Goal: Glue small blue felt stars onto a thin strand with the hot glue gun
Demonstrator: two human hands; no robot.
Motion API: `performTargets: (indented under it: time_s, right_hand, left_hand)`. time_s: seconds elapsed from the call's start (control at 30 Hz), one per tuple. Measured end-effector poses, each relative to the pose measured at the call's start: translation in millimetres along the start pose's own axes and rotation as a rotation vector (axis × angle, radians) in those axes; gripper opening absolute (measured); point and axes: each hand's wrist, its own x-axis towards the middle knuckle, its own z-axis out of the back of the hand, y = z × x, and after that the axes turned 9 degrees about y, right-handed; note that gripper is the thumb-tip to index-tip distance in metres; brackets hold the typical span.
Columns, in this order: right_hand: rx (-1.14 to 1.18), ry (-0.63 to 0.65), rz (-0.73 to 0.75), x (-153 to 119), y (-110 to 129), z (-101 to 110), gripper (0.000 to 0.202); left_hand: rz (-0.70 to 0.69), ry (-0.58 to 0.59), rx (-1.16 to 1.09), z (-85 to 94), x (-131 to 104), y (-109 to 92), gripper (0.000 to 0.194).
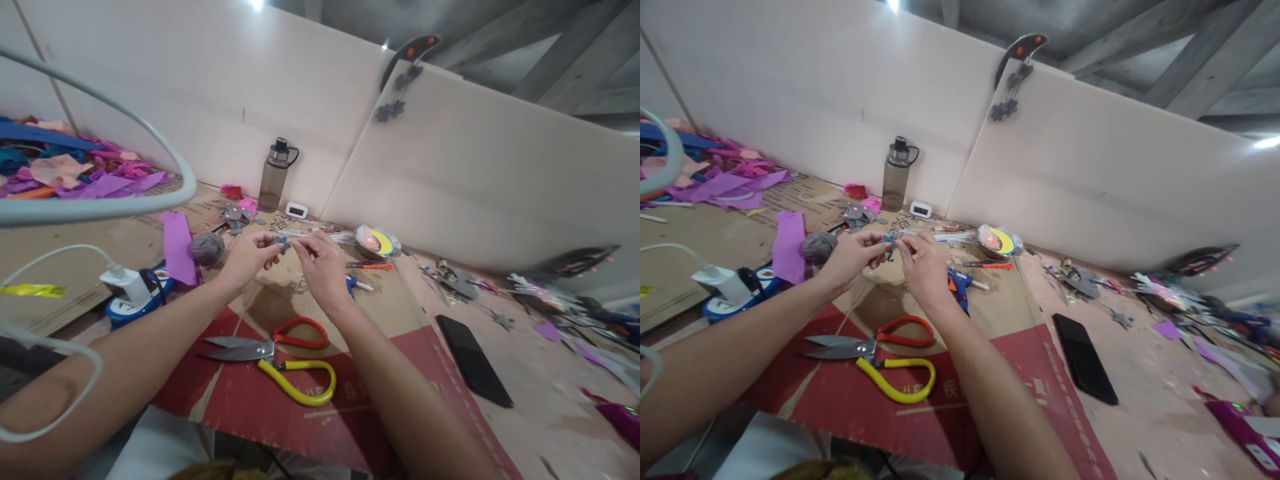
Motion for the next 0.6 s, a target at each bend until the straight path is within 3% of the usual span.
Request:
performTargets:
  time_s: [0.23,0.37,0.53,0.6]
  right_hand:
    - [-0.122,0.081,-0.039,-0.6,-6.9,-3.0,0.027]
    - [-0.086,0.122,-0.051,-2.3,-6.9,-2.8,0.025]
    - [-0.006,0.099,-0.17,-4.7,-6.5,-2.2,0.014]
    - [0.04,0.075,-0.196,-5.4,-6.9,-2.4,0.02]
  left_hand:
    - [0.015,0.047,-0.029,-3.5,-3.4,-4.0,0.023]
    - [0.016,0.052,-0.017,-2.8,-3.9,-1.7,0.024]
    - [0.037,0.022,-0.045,-4.1,-4.6,-3.4,0.021]
    - [0.043,0.02,-0.048,-4.8,-5.0,-5.4,0.02]
